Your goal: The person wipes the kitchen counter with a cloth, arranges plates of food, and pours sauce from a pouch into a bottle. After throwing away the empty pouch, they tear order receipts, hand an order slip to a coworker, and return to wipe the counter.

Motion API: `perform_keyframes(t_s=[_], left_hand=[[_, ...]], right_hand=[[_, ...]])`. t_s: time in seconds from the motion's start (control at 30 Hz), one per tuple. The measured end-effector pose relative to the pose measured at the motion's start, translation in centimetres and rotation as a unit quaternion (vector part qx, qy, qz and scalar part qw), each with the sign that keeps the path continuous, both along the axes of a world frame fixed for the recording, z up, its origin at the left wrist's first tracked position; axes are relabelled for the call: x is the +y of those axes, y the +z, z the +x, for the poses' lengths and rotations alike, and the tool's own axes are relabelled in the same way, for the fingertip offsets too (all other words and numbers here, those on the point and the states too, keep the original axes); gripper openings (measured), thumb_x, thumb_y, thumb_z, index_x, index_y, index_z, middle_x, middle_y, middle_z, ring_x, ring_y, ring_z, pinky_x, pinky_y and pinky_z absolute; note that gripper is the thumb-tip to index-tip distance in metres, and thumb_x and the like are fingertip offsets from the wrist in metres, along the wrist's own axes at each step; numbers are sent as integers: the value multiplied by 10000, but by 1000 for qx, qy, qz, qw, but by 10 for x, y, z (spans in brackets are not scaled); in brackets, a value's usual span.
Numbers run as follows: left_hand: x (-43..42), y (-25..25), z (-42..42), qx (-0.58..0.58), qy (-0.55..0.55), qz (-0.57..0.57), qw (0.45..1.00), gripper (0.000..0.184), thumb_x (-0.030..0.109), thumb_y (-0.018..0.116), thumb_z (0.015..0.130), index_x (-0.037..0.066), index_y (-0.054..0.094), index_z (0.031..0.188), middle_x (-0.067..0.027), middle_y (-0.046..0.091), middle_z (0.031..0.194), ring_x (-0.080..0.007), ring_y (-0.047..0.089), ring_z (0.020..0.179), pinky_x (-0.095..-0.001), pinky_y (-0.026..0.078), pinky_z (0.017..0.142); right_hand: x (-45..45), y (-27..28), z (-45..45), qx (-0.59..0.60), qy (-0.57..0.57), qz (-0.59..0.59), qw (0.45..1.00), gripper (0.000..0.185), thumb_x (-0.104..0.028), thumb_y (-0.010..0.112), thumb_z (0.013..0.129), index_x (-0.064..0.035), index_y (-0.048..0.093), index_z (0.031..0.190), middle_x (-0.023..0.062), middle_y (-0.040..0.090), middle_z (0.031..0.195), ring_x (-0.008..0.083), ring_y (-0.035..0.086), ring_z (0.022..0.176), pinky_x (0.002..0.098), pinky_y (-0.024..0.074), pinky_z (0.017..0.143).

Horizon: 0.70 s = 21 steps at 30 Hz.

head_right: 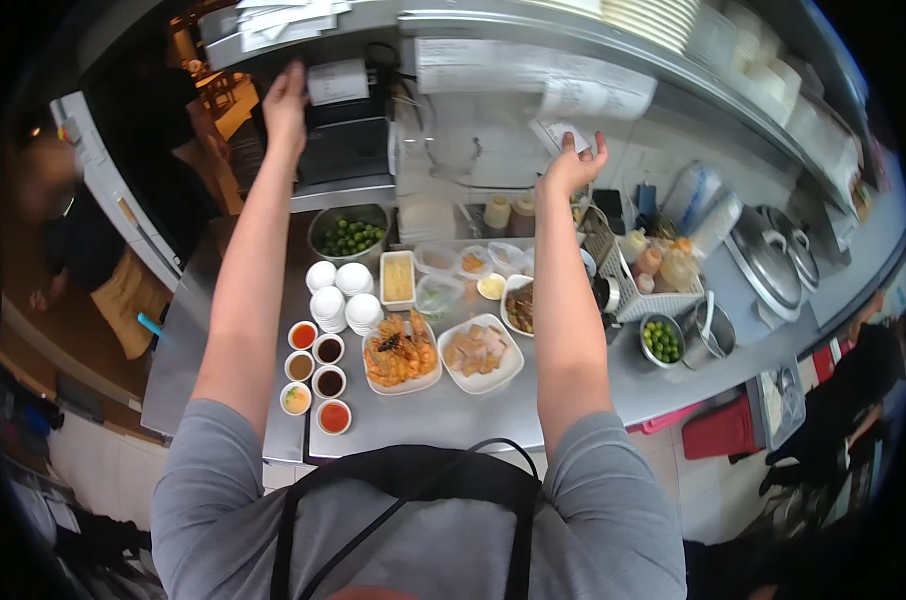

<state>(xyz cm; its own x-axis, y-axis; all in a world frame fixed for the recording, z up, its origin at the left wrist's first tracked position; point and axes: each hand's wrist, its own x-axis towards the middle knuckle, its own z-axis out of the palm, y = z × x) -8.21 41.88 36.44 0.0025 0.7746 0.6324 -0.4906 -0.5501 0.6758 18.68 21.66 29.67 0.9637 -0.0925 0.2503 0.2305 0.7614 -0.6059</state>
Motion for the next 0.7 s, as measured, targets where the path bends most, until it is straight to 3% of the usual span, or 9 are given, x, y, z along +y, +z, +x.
perform_keyframes(t_s=[0.13,0.2,0.33,0.4,0.47,0.53,0.57,0.6,0.7], left_hand=[[-15,-16,2,-1,229,156,961,326,263,574,817,-6,575,1001,-91,551,1000,-158,525,893,-275,386,819],[-84,-35,9,-14,177,140,974,291,275,561,824,9,595,936,-70,565,939,-149,529,878,-261,395,795],[-215,-110,51,162,-210,35,964,365,356,485,848,38,579,1000,-61,598,953,-128,543,888,-256,407,771],[-262,-134,82,221,-412,-90,880,657,580,388,805,29,475,1152,-115,531,1118,-205,503,1025,-349,374,875],[-284,-134,101,149,-627,-198,738,898,723,315,711,17,332,1265,-171,424,1234,-277,416,1138,-411,311,949],[-286,-121,111,-5,-657,-339,674,997,765,338,661,-38,297,1252,-190,415,1226,-283,392,1153,-402,325,944],[-285,-107,114,-45,-633,-312,707,1065,792,371,608,-73,309,1226,-198,401,1236,-289,374,1170,-406,295,971],[-274,-106,112,-45,-648,-317,692,1010,759,407,636,-74,338,1203,-185,408,1233,-289,398,1148,-397,308,961],[-259,-101,108,-1,-591,-267,761,839,650,445,726,-45,373,1191,-159,448,1198,-264,444,1105,-384,316,954]], right_hand=[[-61,-26,44,-68,46,-125,989,339,9,616,718,37,525,1043,138,559,977,185,523,906,261,415,781],[-83,-29,55,-73,211,-141,964,300,-35,606,741,54,547,1022,135,578,956,182,546,875,259,421,770],[-135,-3,23,-123,324,-210,914,253,-21,555,772,60,555,1012,128,590,927,168,572,799,248,442,714],[-155,7,3,-132,336,-238,902,261,4,545,766,37,558,1025,113,594,918,143,566,805,238,445,697],[-174,14,-17,-214,377,-261,862,295,23,541,750,2,561,1044,93,596,923,125,560,803,231,443,704],[-197,17,-38,-216,442,-293,820,350,44,527,725,-19,562,1067,55,599,920,110,555,813,223,434,727],[-207,14,-44,-242,445,-328,797,342,43,519,728,-25,571,1059,50,598,933,110,553,826,229,433,735],[-214,12,-48,-269,447,-362,773,335,41,511,732,-31,580,1052,45,596,946,111,552,840,236,432,743],[-214,-11,-45,-346,394,-427,737,334,45,468,733,-45,593,1029,93,585,1009,144,557,875,258,431,761]])
